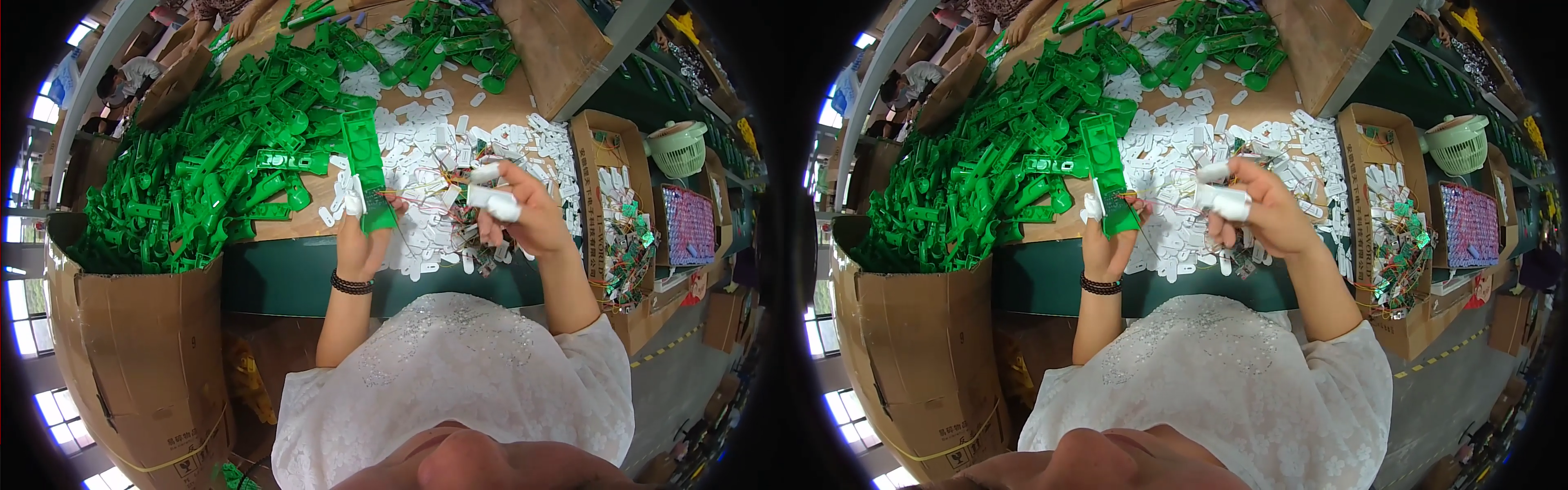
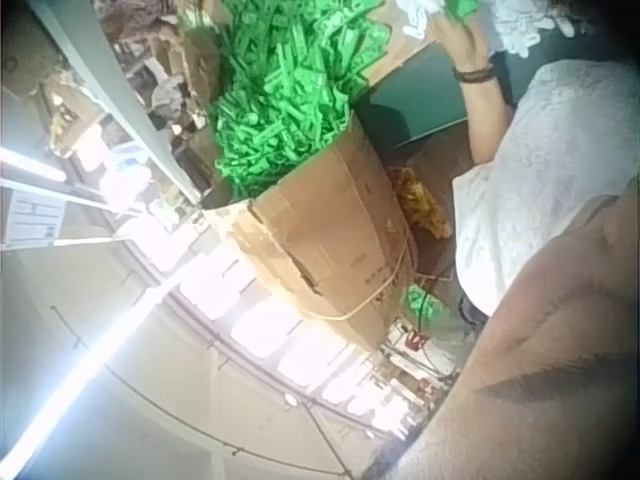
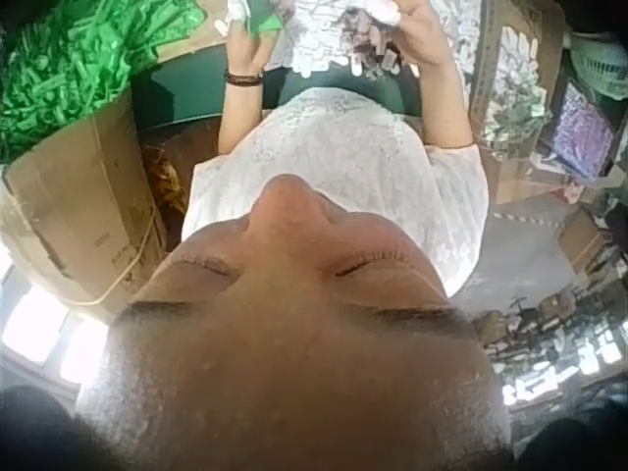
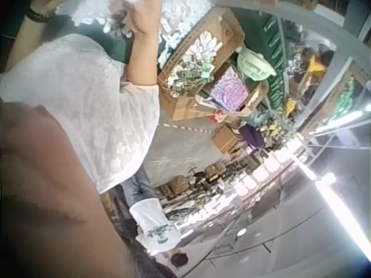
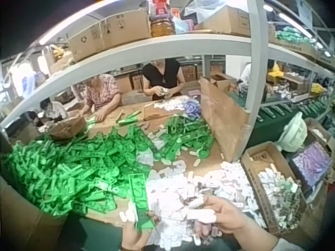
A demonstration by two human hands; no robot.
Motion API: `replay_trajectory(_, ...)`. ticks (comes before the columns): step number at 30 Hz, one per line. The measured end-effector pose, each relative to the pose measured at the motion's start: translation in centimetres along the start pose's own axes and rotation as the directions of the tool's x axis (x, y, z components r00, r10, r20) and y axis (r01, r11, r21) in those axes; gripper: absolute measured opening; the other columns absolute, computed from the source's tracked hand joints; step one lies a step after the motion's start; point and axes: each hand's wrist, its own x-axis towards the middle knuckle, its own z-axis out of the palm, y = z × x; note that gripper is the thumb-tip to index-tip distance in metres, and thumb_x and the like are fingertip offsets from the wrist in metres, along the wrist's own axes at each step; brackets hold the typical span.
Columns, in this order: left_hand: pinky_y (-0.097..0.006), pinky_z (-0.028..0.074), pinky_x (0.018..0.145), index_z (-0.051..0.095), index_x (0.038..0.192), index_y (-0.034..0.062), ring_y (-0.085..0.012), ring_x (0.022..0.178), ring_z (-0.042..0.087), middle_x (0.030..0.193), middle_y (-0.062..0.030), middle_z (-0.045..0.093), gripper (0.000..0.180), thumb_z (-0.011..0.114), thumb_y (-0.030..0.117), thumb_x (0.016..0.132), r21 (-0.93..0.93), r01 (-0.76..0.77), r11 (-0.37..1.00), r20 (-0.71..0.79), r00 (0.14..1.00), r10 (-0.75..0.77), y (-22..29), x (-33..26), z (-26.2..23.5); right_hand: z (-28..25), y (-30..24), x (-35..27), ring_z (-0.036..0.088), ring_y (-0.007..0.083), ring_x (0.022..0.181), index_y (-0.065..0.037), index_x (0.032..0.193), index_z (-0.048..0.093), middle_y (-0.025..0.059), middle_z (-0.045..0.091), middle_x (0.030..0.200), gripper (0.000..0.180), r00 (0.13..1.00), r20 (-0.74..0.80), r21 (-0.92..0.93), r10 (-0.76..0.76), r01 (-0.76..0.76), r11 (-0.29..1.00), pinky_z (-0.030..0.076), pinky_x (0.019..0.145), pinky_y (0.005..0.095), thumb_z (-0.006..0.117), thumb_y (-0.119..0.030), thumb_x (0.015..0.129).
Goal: Assembling plastic light fixture housings by inserting internal components and wiring.
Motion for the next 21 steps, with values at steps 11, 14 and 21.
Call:
replay_trajectory(11,-0.030,0.039,0.070,0.048,0.112,0.0060,-0.0161,0.080,0.047,0.095,-0.0065,0.051,0.049,0.040,0.048,0.089,-0.119,0.265,0.957,0.181,0.953,-0.242,-1.5,-1.4,0.7,0.3,-0.3,4.0,0.062,0.0219,0.085,-0.002,0.110,0.049,0.0112,0.061,0.102,0.028,0.882,-0.240,-0.158,-0.406,0.378,0.912,0.048,0.077,0.0321,0.055,-0.011,0.084)
replay_trajectory(14,-0.032,0.044,0.070,0.039,0.123,0.0038,-0.0175,0.081,0.053,0.095,-0.0091,0.055,0.051,0.043,0.043,0.090,-0.040,0.249,0.968,0.156,0.958,-0.240,-2.5,-1.8,1.1,1.2,1.2,4.0,0.059,0.0142,0.073,-0.003,0.107,0.048,0.0083,0.059,0.095,0.024,0.984,-0.038,0.148,-0.176,0.180,0.972,0.047,0.065,0.0258,0.053,-0.012,0.086)
replay_trajectory(21,-0.027,0.046,0.065,0.031,0.131,0.0029,-0.0137,0.074,0.054,0.092,-0.0094,0.056,0.051,0.048,0.030,0.091,0.552,-0.056,0.832,0.229,0.970,-0.086,-2.2,-1.8,1.5,2.1,1.2,3.6,0.050,0.0067,0.056,-0.002,0.110,0.045,0.0076,0.061,0.082,0.028,0.961,-0.216,0.057,-0.171,0.187,0.981,0.040,0.052,0.0182,0.055,-0.006,0.085)
